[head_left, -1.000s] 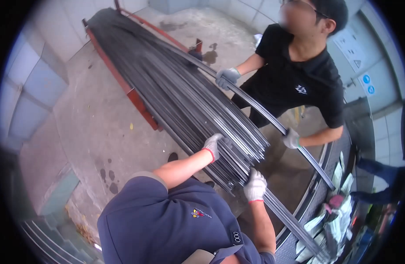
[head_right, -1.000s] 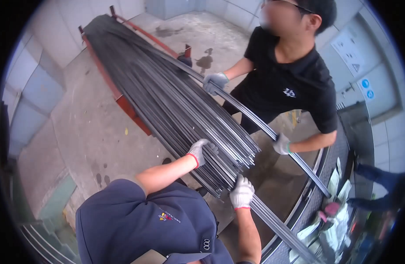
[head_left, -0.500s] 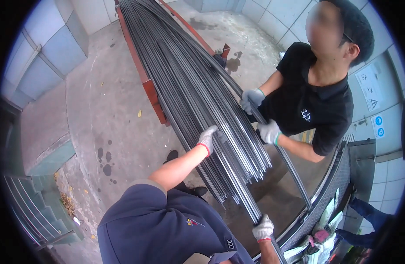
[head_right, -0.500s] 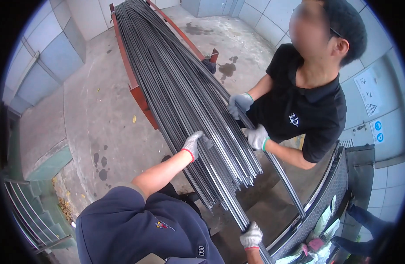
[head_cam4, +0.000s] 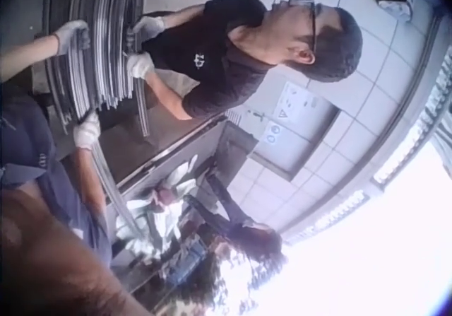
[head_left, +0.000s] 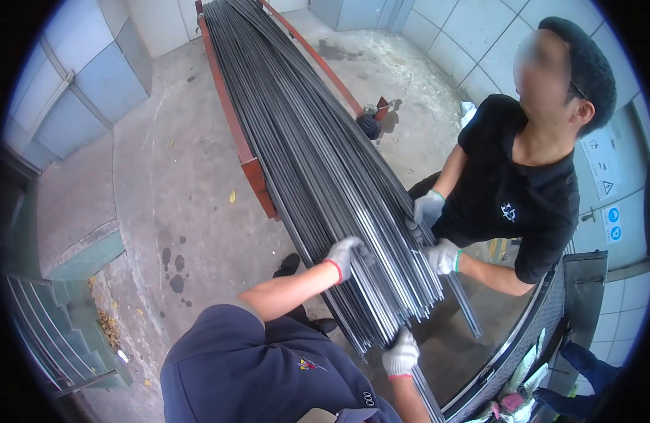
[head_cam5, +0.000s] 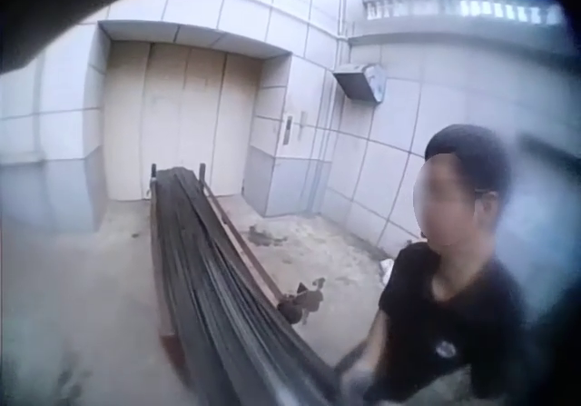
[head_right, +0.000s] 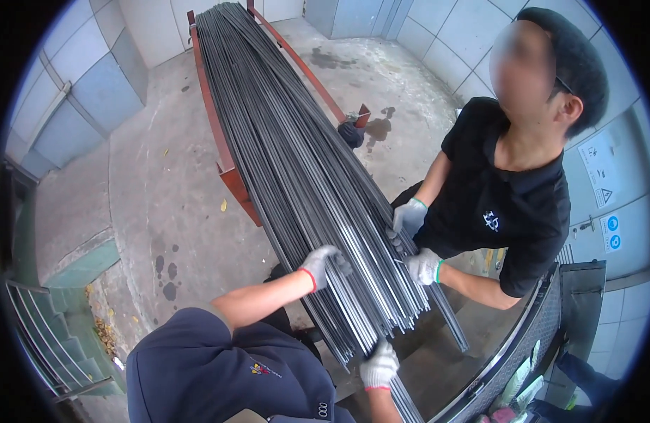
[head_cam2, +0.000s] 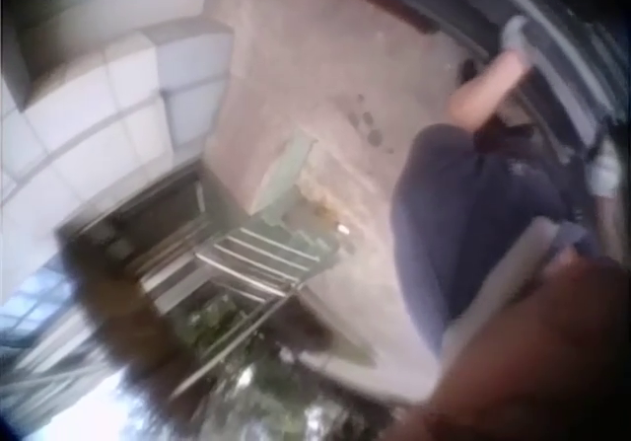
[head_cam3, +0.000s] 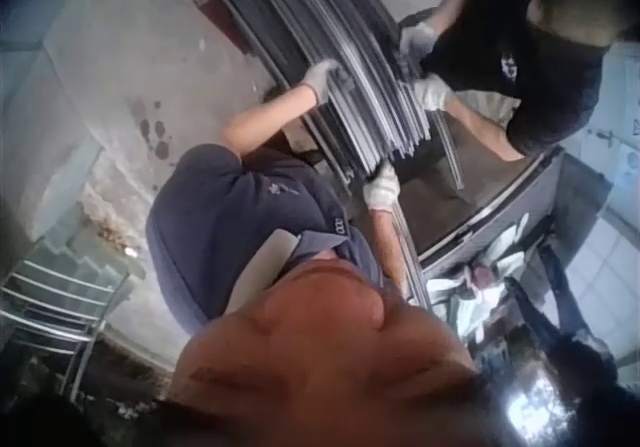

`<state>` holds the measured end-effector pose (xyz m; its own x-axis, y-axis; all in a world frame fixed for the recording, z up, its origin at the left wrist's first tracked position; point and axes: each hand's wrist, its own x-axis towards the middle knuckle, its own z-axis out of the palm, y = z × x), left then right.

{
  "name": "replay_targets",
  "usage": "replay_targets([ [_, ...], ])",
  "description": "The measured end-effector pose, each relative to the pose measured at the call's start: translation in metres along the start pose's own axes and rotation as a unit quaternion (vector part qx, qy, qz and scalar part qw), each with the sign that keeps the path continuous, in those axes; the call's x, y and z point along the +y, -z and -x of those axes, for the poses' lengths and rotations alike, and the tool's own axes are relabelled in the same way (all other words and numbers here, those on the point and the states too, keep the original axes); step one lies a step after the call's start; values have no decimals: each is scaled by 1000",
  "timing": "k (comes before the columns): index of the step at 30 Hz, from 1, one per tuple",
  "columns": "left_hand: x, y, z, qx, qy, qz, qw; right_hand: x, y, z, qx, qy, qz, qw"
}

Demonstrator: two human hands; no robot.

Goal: Load bundles of long metal strips from a storage rack into the bed of a truck.

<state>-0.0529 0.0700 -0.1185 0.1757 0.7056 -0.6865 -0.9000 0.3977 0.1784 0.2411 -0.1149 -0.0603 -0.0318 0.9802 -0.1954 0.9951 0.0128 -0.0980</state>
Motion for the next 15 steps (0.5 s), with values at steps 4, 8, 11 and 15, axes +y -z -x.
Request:
replay_targets([
  [4,72,11,-26,10,-13,1,1000,55,23,58,5,-32,17,999],
  [8,108,11,-39,-10,-79,28,996,89,15,77,-34,-66,54,996],
  [11,70,22,-38,-75,-91,-24,993,62,20,54,-75,-82,67,992],
  [15,-59,30,22,-198,-17,-65,978,30,14,14,-101,-43,51,993],
])
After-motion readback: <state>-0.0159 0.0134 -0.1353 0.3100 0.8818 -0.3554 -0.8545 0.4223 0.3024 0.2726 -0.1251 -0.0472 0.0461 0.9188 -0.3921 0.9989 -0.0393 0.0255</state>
